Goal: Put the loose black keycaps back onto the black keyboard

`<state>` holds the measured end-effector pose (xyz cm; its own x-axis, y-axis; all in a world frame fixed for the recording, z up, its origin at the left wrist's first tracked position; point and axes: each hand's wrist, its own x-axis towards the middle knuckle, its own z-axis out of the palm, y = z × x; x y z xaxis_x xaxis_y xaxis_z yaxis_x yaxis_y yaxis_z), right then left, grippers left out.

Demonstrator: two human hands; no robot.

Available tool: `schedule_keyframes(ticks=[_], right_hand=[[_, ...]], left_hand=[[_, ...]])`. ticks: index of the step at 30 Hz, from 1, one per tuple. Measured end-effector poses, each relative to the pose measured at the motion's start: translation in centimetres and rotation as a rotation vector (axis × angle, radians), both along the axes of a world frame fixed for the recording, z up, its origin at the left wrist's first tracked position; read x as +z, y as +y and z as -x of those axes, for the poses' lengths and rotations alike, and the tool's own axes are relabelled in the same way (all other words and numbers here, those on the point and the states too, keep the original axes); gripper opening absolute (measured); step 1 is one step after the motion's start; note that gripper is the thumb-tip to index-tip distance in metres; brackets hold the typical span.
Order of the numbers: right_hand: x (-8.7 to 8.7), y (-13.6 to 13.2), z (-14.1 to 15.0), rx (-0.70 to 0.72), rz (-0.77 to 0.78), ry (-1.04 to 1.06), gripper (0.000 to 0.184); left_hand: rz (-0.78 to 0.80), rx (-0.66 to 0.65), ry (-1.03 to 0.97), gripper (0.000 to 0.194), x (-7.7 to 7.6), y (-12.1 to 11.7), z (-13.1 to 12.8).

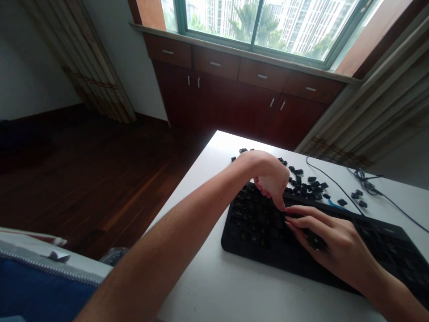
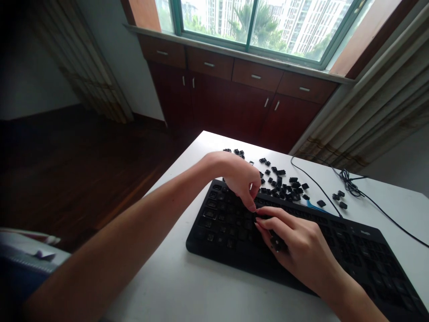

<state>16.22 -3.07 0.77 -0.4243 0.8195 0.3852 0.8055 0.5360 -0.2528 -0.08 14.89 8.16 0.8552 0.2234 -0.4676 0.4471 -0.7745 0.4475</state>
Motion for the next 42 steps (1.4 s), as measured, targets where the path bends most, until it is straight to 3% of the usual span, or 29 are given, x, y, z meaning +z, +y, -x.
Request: schedule_keyframes(ticks=[7, 30, 42], right_hand=[[-0.01, 0.02, 0.11, -0.020, -0.037, 0.028, 0.034], [0.21, 0.36, 0.21, -0.022, -0.040, 0.039, 0.029], [0.42, 0.49, 0.14, -0.015, 0.061, 0.011, 0.029]], left_hand=[[0.016, 0.037, 0.003, 0.029, 0.03, -0.05, -0.13], [0.031, 0.037, 0.003, 0.030, -0.32, 0.13, -0.25], [0.011, 0.004, 0.011, 0.028, -0.30, 0.09, -0.34]])
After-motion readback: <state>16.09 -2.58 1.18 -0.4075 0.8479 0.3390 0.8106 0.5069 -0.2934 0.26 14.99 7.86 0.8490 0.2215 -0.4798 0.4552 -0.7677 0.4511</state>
